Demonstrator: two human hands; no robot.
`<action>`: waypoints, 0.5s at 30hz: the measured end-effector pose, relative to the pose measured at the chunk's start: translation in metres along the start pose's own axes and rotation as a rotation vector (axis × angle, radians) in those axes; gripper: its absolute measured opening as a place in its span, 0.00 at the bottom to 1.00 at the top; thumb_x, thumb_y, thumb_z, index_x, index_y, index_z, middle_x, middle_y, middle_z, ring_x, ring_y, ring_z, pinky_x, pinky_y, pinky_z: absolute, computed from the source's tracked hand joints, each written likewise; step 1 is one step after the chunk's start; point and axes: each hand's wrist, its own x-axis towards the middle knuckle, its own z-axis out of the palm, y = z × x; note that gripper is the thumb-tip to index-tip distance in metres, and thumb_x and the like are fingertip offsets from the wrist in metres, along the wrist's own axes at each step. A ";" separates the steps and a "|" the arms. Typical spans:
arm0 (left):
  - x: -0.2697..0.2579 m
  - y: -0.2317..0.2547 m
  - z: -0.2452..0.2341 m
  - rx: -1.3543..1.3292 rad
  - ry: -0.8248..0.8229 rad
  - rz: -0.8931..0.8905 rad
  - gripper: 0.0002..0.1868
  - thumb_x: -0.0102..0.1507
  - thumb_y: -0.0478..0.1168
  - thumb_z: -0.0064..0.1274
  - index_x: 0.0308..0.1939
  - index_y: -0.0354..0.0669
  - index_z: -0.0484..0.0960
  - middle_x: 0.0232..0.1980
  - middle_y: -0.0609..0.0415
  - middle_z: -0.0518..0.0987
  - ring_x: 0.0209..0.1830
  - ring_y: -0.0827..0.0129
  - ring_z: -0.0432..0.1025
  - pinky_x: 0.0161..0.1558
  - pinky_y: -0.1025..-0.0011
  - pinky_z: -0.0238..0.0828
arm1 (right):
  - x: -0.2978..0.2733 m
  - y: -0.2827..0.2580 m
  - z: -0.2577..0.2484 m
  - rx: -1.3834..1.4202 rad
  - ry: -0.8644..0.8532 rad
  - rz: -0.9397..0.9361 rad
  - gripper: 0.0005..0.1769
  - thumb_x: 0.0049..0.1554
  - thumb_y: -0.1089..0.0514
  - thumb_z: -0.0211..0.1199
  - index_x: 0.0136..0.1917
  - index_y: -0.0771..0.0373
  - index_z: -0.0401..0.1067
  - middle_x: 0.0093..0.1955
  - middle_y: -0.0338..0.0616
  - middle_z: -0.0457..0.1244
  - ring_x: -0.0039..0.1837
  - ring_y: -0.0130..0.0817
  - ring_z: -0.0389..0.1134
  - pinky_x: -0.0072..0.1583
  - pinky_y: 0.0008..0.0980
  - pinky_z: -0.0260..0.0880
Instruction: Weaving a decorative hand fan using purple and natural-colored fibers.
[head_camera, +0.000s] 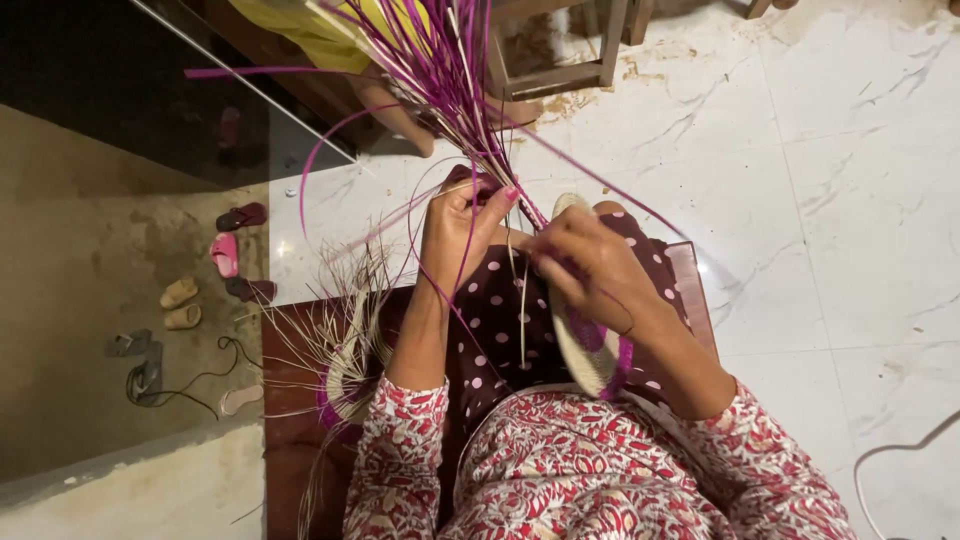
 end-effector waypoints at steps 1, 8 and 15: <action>0.002 -0.008 -0.002 0.037 -0.007 0.023 0.15 0.65 0.43 0.64 0.38 0.31 0.85 0.29 0.42 0.80 0.26 0.75 0.72 0.34 0.75 0.75 | 0.002 0.000 0.001 0.045 0.093 0.085 0.08 0.60 0.58 0.65 0.54 0.58 0.77 0.42 0.48 0.63 0.43 0.50 0.69 0.45 0.47 0.71; 0.009 -0.022 0.006 -0.055 -0.010 0.053 0.09 0.63 0.38 0.66 0.34 0.34 0.87 0.26 0.52 0.80 0.30 0.81 0.70 0.37 0.81 0.75 | 0.006 -0.029 -0.008 0.241 0.069 0.414 0.07 0.58 0.58 0.69 0.49 0.64 0.79 0.38 0.52 0.71 0.41 0.48 0.74 0.47 0.42 0.74; 0.003 -0.017 0.001 0.079 -0.135 0.232 0.05 0.63 0.39 0.65 0.38 0.41 0.89 0.37 0.50 0.86 0.41 0.66 0.81 0.50 0.65 0.77 | 0.014 -0.030 -0.015 0.441 0.172 0.371 0.05 0.61 0.59 0.65 0.49 0.61 0.79 0.37 0.44 0.70 0.43 0.30 0.68 0.49 0.33 0.71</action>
